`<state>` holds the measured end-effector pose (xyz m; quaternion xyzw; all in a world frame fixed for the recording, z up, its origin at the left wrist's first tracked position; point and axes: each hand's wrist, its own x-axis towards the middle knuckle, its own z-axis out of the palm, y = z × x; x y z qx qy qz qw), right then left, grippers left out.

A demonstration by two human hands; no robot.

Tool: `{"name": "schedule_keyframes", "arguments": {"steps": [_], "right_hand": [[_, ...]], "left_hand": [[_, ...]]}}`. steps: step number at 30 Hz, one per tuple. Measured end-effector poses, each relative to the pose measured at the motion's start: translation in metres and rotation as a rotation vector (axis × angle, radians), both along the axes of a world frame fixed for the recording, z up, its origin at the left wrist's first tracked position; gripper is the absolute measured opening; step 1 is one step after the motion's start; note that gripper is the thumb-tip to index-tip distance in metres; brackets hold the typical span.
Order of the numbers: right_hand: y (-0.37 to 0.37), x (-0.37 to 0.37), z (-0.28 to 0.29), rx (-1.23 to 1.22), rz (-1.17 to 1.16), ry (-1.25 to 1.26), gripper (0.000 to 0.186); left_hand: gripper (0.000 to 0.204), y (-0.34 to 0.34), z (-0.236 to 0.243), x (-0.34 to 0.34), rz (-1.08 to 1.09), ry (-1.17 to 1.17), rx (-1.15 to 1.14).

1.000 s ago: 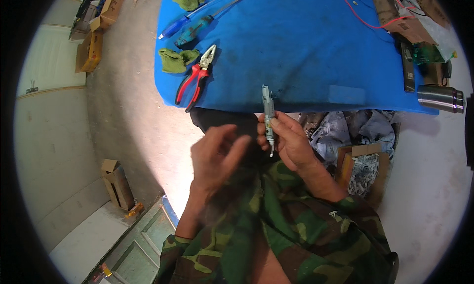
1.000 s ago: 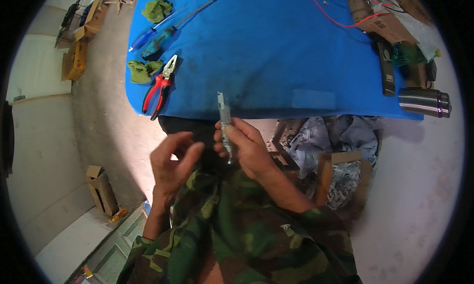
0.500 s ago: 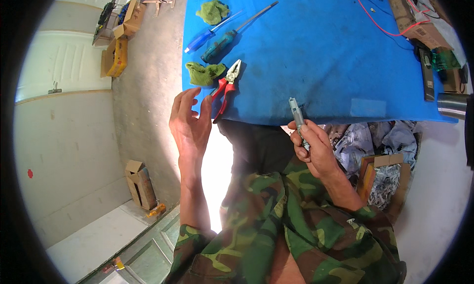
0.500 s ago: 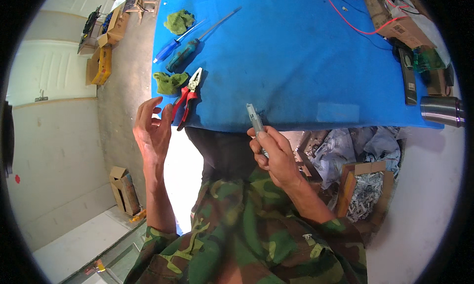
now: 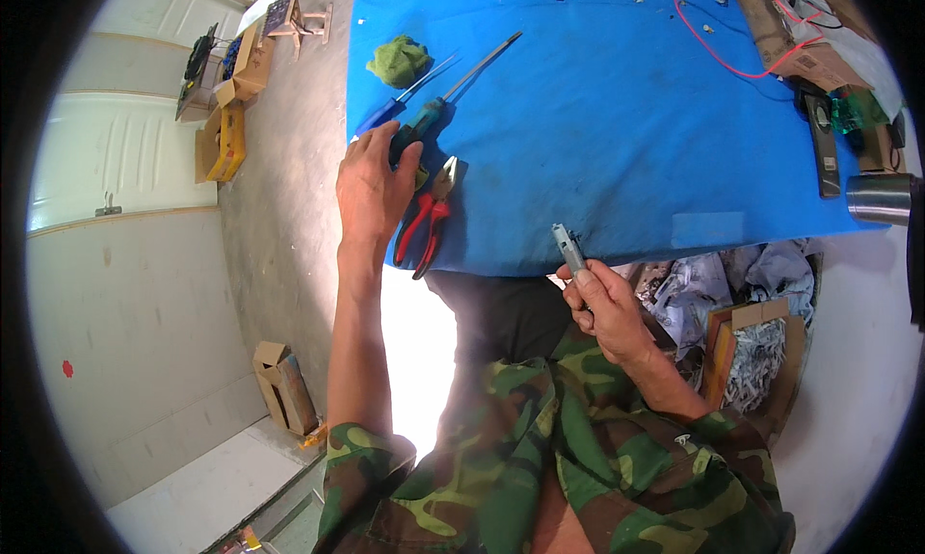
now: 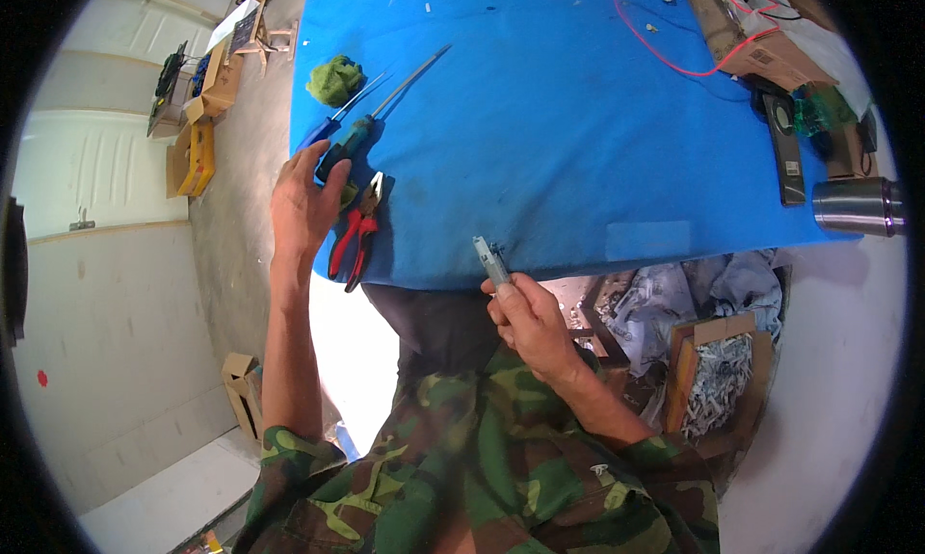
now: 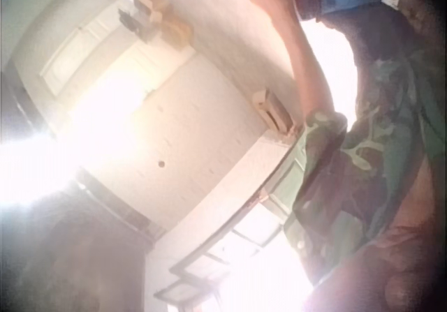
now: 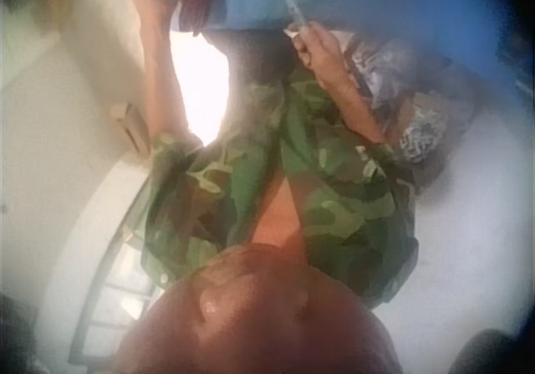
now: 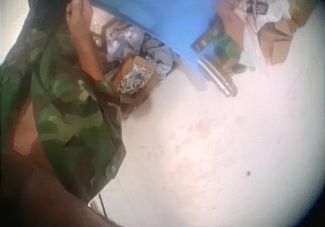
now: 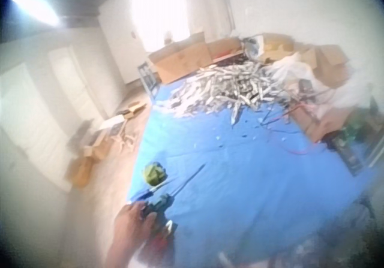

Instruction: The person manipulates a small metal component by hand and uses a screwdriver to loosen or tighten a screw on its side.

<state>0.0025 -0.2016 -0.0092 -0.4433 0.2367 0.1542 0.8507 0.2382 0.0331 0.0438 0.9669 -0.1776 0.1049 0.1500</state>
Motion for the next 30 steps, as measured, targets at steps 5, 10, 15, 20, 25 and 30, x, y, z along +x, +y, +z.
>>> {"name": "schedule_keyframes", "arguments": {"steps": [5,10,15,20,25,30], "right_hand": [[-0.001,0.004,0.005,0.010,0.022,0.030,0.030],[-0.005,0.005,0.009,0.020,0.057,0.064,0.032],[-0.010,0.007,0.006,-0.026,0.094,0.053,0.032],[-0.018,0.013,0.014,-0.077,0.179,0.102,0.035],[-0.019,0.013,0.006,-0.142,0.202,0.057,0.038],[-0.017,0.012,0.003,-0.224,0.195,0.018,0.041]], "left_hand": [[0.043,0.001,-0.012,0.020,-0.121,-0.028,0.106],[0.033,-0.011,0.013,0.007,-0.111,-0.040,-0.018],[0.032,-0.010,0.063,-0.062,-0.034,0.304,-0.362],[0.048,0.035,0.070,-0.135,-0.052,0.515,-0.545],[0.049,0.067,0.065,-0.196,0.086,0.583,-0.660],[0.051,0.070,0.070,-0.211,0.081,0.679,-0.578]]}}
